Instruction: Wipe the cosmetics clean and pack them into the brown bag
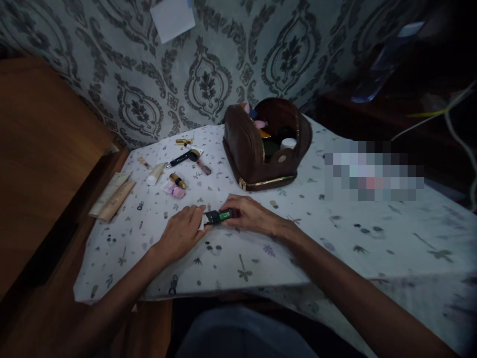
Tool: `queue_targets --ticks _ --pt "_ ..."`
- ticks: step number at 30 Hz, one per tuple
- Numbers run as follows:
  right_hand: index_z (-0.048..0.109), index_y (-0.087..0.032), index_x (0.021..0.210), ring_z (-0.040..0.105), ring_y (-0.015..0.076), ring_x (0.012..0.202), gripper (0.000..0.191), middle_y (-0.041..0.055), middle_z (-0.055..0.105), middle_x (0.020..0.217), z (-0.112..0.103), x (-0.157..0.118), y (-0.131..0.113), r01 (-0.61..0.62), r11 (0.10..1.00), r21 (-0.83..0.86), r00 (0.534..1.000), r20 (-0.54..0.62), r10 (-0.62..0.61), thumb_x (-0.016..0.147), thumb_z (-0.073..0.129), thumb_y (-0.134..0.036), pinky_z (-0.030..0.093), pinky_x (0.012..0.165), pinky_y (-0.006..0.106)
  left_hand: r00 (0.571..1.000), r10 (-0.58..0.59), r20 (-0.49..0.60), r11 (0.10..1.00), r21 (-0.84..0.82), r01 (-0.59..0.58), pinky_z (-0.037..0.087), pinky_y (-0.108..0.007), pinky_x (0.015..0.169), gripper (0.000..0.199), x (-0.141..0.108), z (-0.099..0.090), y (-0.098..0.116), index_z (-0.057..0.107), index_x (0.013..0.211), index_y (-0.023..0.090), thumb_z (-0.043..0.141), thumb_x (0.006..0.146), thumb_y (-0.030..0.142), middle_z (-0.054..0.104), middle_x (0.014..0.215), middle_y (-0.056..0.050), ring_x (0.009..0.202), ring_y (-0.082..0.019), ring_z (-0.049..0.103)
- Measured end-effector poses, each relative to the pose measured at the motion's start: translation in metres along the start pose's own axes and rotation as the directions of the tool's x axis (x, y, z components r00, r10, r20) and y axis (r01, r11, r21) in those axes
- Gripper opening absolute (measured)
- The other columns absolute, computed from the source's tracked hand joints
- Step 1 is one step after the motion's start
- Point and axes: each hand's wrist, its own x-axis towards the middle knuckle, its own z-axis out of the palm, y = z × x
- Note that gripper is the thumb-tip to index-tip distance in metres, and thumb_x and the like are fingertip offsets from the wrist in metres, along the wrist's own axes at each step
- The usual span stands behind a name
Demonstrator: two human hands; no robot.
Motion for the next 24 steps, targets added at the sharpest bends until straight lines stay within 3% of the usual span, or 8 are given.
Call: queue_targets --ticks 4,8,13,19,24 --pt "0.07 -0.017 0.102 0.054 0.0129 0.072 0.023 0.0025 0.058 0.09 -0.001 0.0 -0.001 -0.01 1.0 -0.001 1.0 0.024 0.01 0.081 0.072 -0.022 0.04 0.066 0.025 0.997 -0.057 -0.046 0.997 -0.049 0.055 0.054 -0.038 0.079 0.044 -0.017 0.004 -0.013 0.051 0.129 0.015 0.036 0.1 0.046 0.064 0.113 -0.015 0.102 -0.027 0.063" --pt "0.07 -0.016 0.096 0.053 0.0126 0.071 0.019 0.0025 0.058 0.09 0.0 0.0 -0.001 -0.015 0.999 0.028 0.999 0.033 0.014 0.078 0.074 -0.02 0.039 0.066 0.025 0.991 -0.073 -0.115 0.987 -0.15 0.055 0.054 -0.038 0.085 0.041 -0.03 0.006 -0.022 0.052 0.128 0.016 0.036 0.101 0.043 0.066 0.11 -0.013 0.103 -0.026 0.064" --pt "0.067 -0.018 0.095 0.052 0.0122 0.066 0.02 -0.0029 0.057 0.073 0.006 -0.001 0.002 -0.059 0.982 0.177 0.998 0.029 0.055 0.076 0.07 -0.014 0.038 0.063 0.023 0.985 -0.132 -0.107 0.965 -0.243 0.103 0.054 -0.038 0.087 0.039 -0.037 0.0 -0.023 0.055 0.126 0.016 0.032 0.102 0.039 0.069 0.108 -0.011 0.101 -0.024 0.065" --pt "0.065 -0.016 0.097 0.049 0.0105 0.062 0.033 -0.0053 0.055 0.068 0.005 -0.001 -0.002 -0.145 0.828 0.542 0.988 0.116 0.097 0.07 0.077 -0.029 0.038 0.058 0.022 0.991 -0.131 -0.04 0.954 -0.278 0.115 0.054 -0.041 0.091 0.041 -0.026 -0.005 -0.012 0.053 0.129 0.017 0.035 0.101 0.04 0.068 0.116 -0.012 0.106 -0.025 0.065" --pt "0.067 -0.014 0.093 0.055 0.0109 0.066 0.039 -0.0024 0.063 0.073 0.005 0.0 -0.007 -0.138 0.721 0.679 0.99 0.105 0.091 0.068 0.081 -0.041 0.043 0.064 0.024 0.998 -0.06 0.011 0.931 -0.36 0.06 0.052 -0.04 0.094 0.041 -0.009 -0.01 0.003 0.049 0.134 0.02 0.039 0.1 0.04 0.065 0.125 -0.012 0.112 -0.025 0.063"
